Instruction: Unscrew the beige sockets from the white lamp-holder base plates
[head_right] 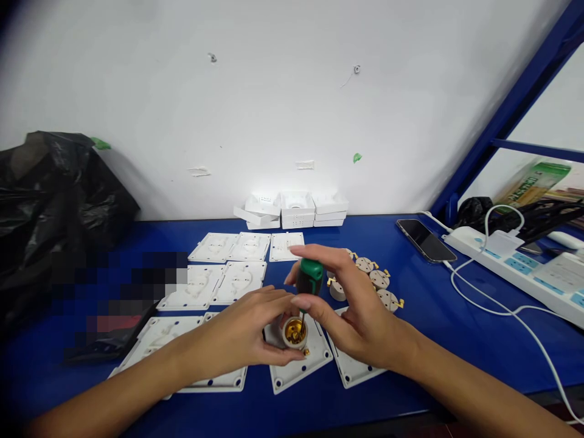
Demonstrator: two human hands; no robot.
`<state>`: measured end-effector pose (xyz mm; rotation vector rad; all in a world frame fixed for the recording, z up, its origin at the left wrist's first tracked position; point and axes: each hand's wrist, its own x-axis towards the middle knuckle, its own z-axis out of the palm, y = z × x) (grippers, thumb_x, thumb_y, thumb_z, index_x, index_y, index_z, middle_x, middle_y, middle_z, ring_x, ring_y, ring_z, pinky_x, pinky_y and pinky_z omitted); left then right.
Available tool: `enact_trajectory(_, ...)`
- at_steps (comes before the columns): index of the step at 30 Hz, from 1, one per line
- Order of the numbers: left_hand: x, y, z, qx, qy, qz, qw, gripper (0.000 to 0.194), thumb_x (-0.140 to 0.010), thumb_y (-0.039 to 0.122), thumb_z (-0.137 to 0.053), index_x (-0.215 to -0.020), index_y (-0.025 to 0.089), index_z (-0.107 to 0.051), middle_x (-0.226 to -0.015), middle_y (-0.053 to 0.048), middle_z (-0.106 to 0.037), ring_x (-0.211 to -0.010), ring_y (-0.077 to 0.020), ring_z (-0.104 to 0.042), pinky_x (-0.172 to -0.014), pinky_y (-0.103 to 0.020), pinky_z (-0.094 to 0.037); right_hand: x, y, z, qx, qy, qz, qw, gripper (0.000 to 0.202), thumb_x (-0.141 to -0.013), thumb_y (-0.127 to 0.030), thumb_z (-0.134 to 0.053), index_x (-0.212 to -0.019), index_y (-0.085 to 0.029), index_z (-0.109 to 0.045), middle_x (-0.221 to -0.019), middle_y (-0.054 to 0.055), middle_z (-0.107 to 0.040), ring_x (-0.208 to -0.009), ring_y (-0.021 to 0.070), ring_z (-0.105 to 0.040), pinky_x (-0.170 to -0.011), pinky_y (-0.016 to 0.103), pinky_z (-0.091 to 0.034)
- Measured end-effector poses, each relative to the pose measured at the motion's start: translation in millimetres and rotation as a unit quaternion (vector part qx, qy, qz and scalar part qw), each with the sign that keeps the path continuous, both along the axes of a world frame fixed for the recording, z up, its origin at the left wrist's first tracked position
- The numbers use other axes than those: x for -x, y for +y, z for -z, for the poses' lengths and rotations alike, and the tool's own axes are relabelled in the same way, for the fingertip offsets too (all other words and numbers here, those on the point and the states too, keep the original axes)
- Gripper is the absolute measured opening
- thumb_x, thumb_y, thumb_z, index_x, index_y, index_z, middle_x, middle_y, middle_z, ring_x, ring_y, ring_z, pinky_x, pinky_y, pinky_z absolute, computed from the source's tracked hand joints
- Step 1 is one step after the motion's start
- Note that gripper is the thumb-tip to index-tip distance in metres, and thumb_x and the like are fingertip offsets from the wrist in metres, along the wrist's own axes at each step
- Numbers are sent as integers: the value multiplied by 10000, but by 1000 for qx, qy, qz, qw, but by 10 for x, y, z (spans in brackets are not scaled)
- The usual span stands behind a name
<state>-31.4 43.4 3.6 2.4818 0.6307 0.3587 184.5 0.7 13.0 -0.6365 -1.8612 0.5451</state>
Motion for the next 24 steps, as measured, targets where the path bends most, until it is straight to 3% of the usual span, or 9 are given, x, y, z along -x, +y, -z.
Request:
enact_trajectory(2, 1, 2, -2, 1, -1, -1, 1000, 354, -849, 451, -835, -926, 212, -587, -862, 15, -652, -799, -196, -600, -730, -301, -410, -2, -4, -28, 27, -13, -18, 999, 566, -994, -99, -562, -1509, -298, -439, -1201, 63, -638, -1107, 212, -641, -911, 390, -555)
enact_trajectory(5, 3, 2, -12, -2, 6, -5, 1000, 366, -856, 471, -821, -871, 212, -562, -819, 23, -628, -753, -187, -576, -708, -297, -406, -12, 32, -44, -23, -30, -11, 999, 531, -970, -160, -619, -1475, -277, -502, -1139, 69, -668, -1009, 232, -629, -811, 405, -545)
enact_trajectory(8, 4, 3, -19, 0, 13, 0, 1000, 347, -875, 484, -801, -924, 215, -588, -854, 10, -651, -789, -202, -594, -736, -308, -419, -16, 75, -12, -124, -15, 68, 990, 540, -869, -160, -758, -1365, -306, -602, -1041, 43, -705, -819, 225, -603, -716, 414, -507)
enact_trajectory(11, 3, 3, -12, 5, 11, 1, 1000, 352, -869, 496, -804, -968, 218, -611, -875, -2, -670, -812, -215, -607, -745, -317, -425, -12, 80, 24, -159, 9, 131, 979, 607, -797, -125, -828, -1332, -335, -632, -1036, 26, -714, -774, 215, -608, -785, 443, -520)
enact_trajectory(15, 1, -2, -4, -10, 5, -6, 1000, 381, -850, 485, -829, -911, 215, -569, -845, 7, -651, -784, -205, -593, -722, -304, -413, -5, 40, 11, -32, -27, 59, 997, 596, -977, -176, -621, -1535, -303, -452, -1176, 77, -686, -1018, 245, -661, -821, 436, -555)
enact_trajectory(17, 0, -5, -7, -14, 5, -4, 1000, 383, -858, 482, -823, -910, 214, -555, -843, 11, -646, -784, -201, -589, -724, -300, -411, -2, 32, -6, 3, -29, 31, 999, 572, -1011, -165, -552, -1553, -290, -419, -1150, 79, -682, -1049, 243, -658, -798, 418, -560)
enact_trajectory(22, 1, -8, -19, -5, 13, 0, 1000, 384, -868, 491, -810, -890, 215, -545, -841, 11, -634, -776, -199, -587, -734, -306, -417, -7, 48, -10, -117, 6, 75, 990, 606, -811, -104, -825, -1342, -309, -615, -1037, 28, -693, -805, 201, -627, -728, 397, -522)
enact_trajectory(24, 2, -7, -17, -4, 12, 0, 1000, 386, -866, 489, -814, -887, 214, -543, -835, 12, -627, -769, -198, -584, -732, -306, -416, -6, 38, -11, -109, -10, 60, 992, 635, -852, -113, -787, -1418, -298, -567, -1057, 45, -700, -855, 215, -649, -749, 407, -539)
